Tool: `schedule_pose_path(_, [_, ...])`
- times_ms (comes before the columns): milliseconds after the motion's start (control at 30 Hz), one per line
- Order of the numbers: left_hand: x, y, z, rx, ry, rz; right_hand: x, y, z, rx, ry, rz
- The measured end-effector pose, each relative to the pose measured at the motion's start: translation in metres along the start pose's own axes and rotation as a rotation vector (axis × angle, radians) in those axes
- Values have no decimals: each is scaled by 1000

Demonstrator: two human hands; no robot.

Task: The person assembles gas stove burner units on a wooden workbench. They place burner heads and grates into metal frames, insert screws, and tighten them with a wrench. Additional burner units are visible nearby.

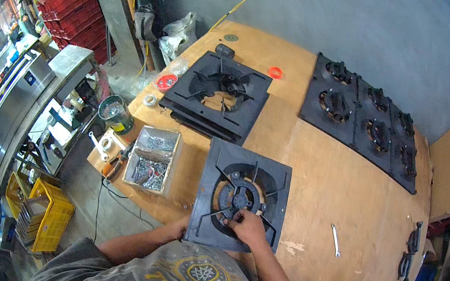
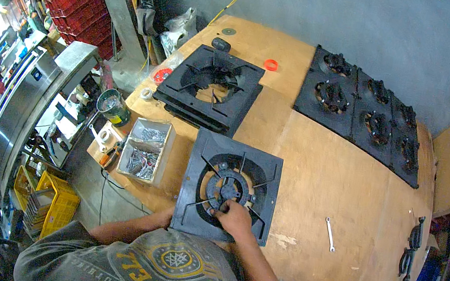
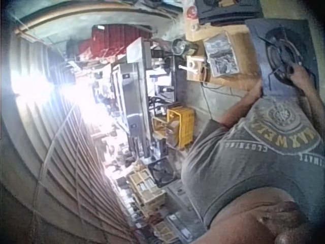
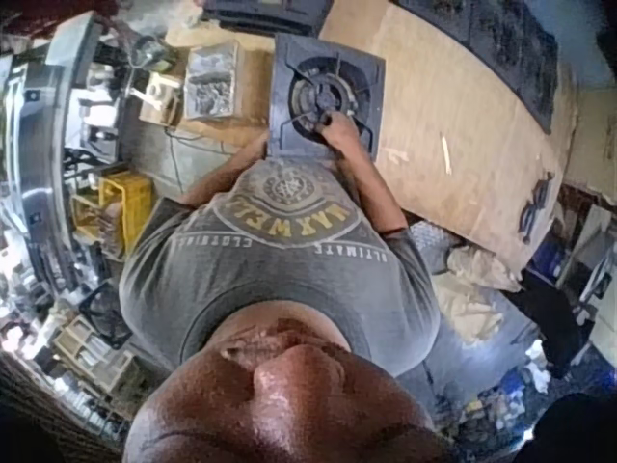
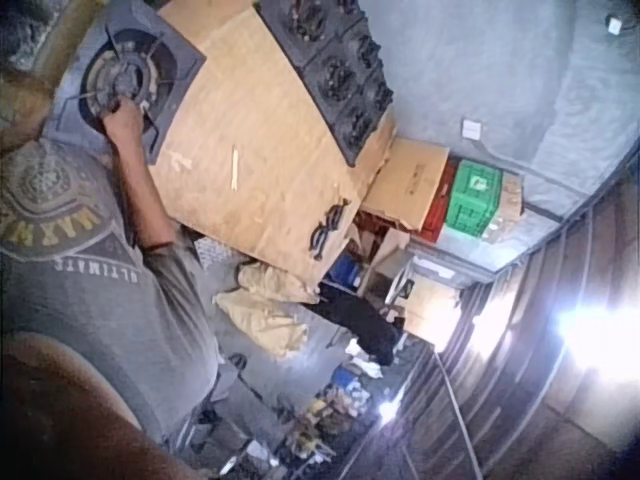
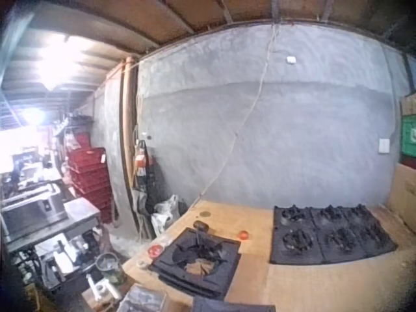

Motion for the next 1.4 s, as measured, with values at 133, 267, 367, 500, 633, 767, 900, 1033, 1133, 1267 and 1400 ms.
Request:
schedule_pose_path(133, [0, 4, -2, 20, -4, 5, -4, -1, 0, 1, 24, 6])
schedule_pose_path(267, [11, 15, -8, 36, -23, -4, -5, -2, -3, -42, 54, 20])
schedule_pose_path(367, [9, 14, -15, 41, -41, -14, 1, 1, 5, -45, 37, 33])
schedule_pose_path(500, [6, 16, -19, 36, -62, -20, -3, 1, 1, 16, 24, -48])
schedule_pose_path(633, [3, 15, -21, 29, -84, -25, 1, 3, 6, 6, 6, -39])
schedule_pose_path(767, [12, 31, -20, 23, -105, -31, -2, 1, 1, 19, 1, -42])
schedule_pose_path(900, [6, 28, -26, 4, -123, -40, -3, 0, 0, 27, -3, -40])
schedule_pose_path(1033, [8, 30, -34, -16, -143, -46, -3, -1, 0, 11, 30, -1])
schedule_pose_path(1133, [9, 30, -38, -28, -157, -51, -2, -1, 0, 5, 37, 20])
schedule_pose_path(1267, [8, 34, -40, -45, -177, -57, -1, -1, 0, -4, 44, 30])
schedule_pose_path(1400, [0, 33, -45, -63, -194, -64, -1, 0, 1, 9, 39, -2])
Point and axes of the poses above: each hand's wrist, its own y-axis towards the middle knuckle, its own x-axis out of the palm, z = x × y, the point moved 3 cm from there along y, towards the middle knuckle, and after that the axes turned 4 degrees about z, right-handed, at the moved point
